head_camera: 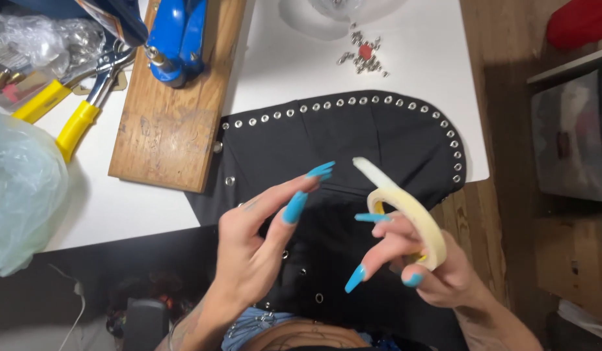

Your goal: Applying thin adhesive tape to a black garment for marking or assembly preparation.

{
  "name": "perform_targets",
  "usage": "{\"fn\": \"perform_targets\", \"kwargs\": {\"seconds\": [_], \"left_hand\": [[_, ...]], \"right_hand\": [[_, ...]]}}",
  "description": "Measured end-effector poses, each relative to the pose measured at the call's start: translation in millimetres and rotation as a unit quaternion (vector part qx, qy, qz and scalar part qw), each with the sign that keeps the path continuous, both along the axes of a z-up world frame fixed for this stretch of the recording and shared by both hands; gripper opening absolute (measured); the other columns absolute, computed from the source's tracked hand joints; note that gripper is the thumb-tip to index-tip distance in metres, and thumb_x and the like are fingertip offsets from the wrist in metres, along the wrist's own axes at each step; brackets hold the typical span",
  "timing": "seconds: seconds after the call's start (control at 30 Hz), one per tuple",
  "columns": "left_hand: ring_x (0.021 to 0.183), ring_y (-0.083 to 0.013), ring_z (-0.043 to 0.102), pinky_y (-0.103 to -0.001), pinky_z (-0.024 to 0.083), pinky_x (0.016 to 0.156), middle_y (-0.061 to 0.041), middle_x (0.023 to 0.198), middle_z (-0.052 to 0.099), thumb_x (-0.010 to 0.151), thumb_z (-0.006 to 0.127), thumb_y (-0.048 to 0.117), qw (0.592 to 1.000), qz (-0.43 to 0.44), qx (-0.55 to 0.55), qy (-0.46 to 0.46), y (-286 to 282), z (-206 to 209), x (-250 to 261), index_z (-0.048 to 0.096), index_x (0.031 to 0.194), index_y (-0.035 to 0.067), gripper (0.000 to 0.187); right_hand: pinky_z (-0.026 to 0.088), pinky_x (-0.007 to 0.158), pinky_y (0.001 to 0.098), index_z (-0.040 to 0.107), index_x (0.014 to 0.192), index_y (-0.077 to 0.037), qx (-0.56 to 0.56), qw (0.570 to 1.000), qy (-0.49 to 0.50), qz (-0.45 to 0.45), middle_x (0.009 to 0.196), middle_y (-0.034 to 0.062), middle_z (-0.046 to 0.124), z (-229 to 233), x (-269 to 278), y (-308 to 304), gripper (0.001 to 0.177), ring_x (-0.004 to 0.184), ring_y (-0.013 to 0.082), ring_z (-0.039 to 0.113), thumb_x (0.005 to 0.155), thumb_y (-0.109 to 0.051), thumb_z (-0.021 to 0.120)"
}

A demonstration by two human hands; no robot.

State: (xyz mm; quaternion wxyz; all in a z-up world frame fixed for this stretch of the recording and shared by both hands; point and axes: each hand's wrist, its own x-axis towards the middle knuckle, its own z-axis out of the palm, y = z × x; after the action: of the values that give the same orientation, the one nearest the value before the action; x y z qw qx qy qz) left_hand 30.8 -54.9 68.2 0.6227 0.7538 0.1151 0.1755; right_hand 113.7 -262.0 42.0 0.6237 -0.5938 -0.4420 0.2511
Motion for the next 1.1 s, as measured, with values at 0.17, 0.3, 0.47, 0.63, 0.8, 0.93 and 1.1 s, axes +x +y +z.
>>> {"fn": "perform_targets", "kwargs": {"seconds": [0.17,0.3,0.47,0.63,0.8,0.93,1.1], "left_hand": [[0.106,-0.0139,0.054,-0.025,0.041,0.093,-0.009,0.112,0.060,0.084,0.044,0.031,0.950,-0.143,-0.255,0.107,-2,-1,21,0.055,0.111,0.003,0.041],[0.083,-0.0149,0.064,-0.024,0.051,0.078,-0.013,0.091,0.067,0.076,0.057,0.022,0.898,-0.117,-0.398,0.145,-7,-6,30,0.063,0.096,-0.004,0.033],[0.066,-0.0033,0.060,-0.013,0.047,0.058,-0.004,0.074,0.071,0.076,0.060,0.016,0.970,-0.066,-0.195,0.129,3,6,30,0.070,0.082,0.004,0.017],[0.075,-0.0121,0.067,-0.017,0.053,0.066,-0.007,0.084,0.068,0.078,0.058,0.010,0.999,-0.049,0.002,0.021,22,5,23,0.066,0.085,0.004,0.011],[0.062,-0.0141,0.063,-0.019,0.048,0.057,-0.009,0.075,0.066,0.080,0.056,0.008,0.997,-0.009,0.063,-0.035,34,12,14,0.063,0.078,0.000,0.011],[0.064,-0.0163,0.063,-0.021,0.050,0.062,-0.014,0.077,0.065,0.078,0.055,0.008,0.998,0.026,0.057,-0.002,32,23,6,0.061,0.077,-0.002,0.012],[0.062,-0.0138,0.060,-0.020,0.047,0.059,-0.012,0.074,0.064,0.077,0.060,0.005,0.994,0.064,0.080,0.025,36,11,9,0.063,0.078,-0.002,0.008]], "right_hand": [[0.037,0.102,0.0474,0.032,0.125,-0.002,-0.021,0.995,0.050,0.078,0.086,0.0056,0.067,1,-6,6,0.041,0.069,0.0170,0.067,0.097,-0.030,0.041],[0.039,0.095,0.0351,0.033,0.127,-0.008,-0.081,0.993,0.020,0.088,0.087,0.0019,0.069,-2,-7,1,0.043,0.067,0.0143,0.066,0.096,-0.038,0.038],[0.041,0.086,0.0361,0.046,0.116,-0.001,-0.175,0.981,-0.068,0.050,0.082,-0.0089,0.069,4,-15,9,0.067,0.087,0.0191,0.061,0.087,-0.059,0.030],[0.046,0.045,0.0240,0.062,0.085,-0.016,-0.408,0.908,0.080,-0.048,0.081,-0.0014,0.071,14,-19,16,0.061,0.040,0.0094,0.054,0.079,-0.058,0.018],[0.040,0.046,0.0256,0.046,0.111,-0.023,-0.566,0.794,0.152,-0.161,0.057,-0.0005,0.072,14,-27,13,0.041,0.036,0.0131,0.050,0.076,-0.044,0.038],[0.046,0.047,0.0179,0.054,0.112,-0.024,-0.456,0.872,0.135,-0.114,0.050,-0.0052,0.070,11,-31,-2,0.037,0.041,0.0055,0.058,0.078,-0.035,0.046],[0.032,0.035,0.0186,0.065,0.081,-0.010,-0.317,0.936,0.097,-0.115,0.052,-0.0057,0.070,11,-31,-4,0.013,0.035,0.0026,0.040,0.078,-0.018,0.055]]}}
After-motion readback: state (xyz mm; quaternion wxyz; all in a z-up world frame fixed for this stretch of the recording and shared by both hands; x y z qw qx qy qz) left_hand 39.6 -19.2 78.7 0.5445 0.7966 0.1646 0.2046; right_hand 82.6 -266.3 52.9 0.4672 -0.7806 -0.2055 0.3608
